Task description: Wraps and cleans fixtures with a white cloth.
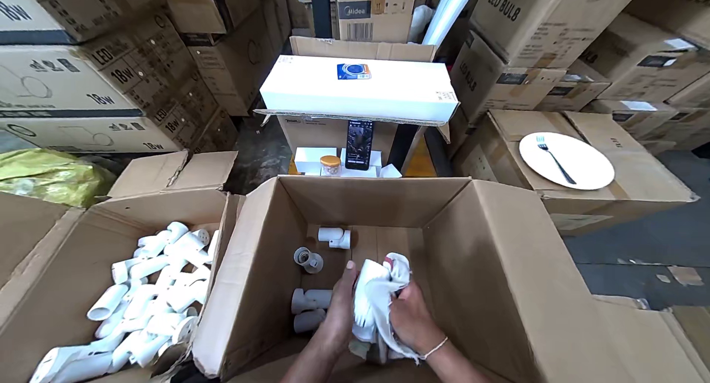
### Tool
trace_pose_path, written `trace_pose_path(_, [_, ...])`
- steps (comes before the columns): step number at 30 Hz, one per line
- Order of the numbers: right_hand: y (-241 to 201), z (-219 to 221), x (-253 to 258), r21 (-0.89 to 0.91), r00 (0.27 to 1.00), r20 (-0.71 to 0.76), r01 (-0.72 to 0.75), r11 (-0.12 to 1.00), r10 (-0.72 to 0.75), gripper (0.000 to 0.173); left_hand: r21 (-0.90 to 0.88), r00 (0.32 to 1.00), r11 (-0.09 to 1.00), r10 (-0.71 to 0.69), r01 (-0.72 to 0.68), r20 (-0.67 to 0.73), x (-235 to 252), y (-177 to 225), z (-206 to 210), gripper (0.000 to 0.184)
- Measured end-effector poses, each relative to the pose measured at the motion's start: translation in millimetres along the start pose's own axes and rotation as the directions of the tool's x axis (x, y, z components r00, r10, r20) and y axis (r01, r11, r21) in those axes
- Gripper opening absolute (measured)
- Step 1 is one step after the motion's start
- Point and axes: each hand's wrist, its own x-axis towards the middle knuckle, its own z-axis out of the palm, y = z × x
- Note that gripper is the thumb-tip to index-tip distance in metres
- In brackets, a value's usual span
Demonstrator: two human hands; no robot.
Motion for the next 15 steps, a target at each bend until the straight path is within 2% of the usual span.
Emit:
trace_pose_path(2, [-2, -1, 5, -0.071, 0.982, -0.189, 0.013, 0.997, -0.026, 0.024, 0.193, 0.993, 0.977, 0.071, -0.088, 0.092, 1, -7, -3, 0.070])
trace_pose_path(5, [-6, -9, 21, -0.075, 0.929, -0.365, -0.100, 0.992, 0.066, 0.021, 0.381, 0.985, 0.918, 0.053, -0.112, 0.161, 0, -5, 8, 0.057])
trace_pose_path(7, [-4, -12, 26, -0.074, 0.911, -0.407, -0.114, 0.991, 0.074, 0.023, 0.468, 0.988, 0.876, 0.047, -0.113, 0.150, 3, -6, 7, 0.059])
trace_pose_path(10, [-5, -10, 23, -0.087, 0.945, -0.327, -0.065, 0.994, 0.034, 0.025, 0.549, 0.990, 0.824, 0.110, -0.143, 0.093, 9, -12, 0, 0.062])
trace_pose_path(13, [-4, -9, 22, 0.026, 0.988, -0.156, 0.017, 1.000, -0.013, 0.020, 0.505, 0.984, 0.847, 0.171, -0.167, 0.038, 8, -9, -3, 0.059])
trace_pose_path(15, [-4, -12, 23, 0.010, 0.994, -0.086, 0.073, 0.997, -0.072, 0.019, 0.466, 0.981, 0.865, 0.194, -0.186, 0.031, 7, -6, -3, 0.056])
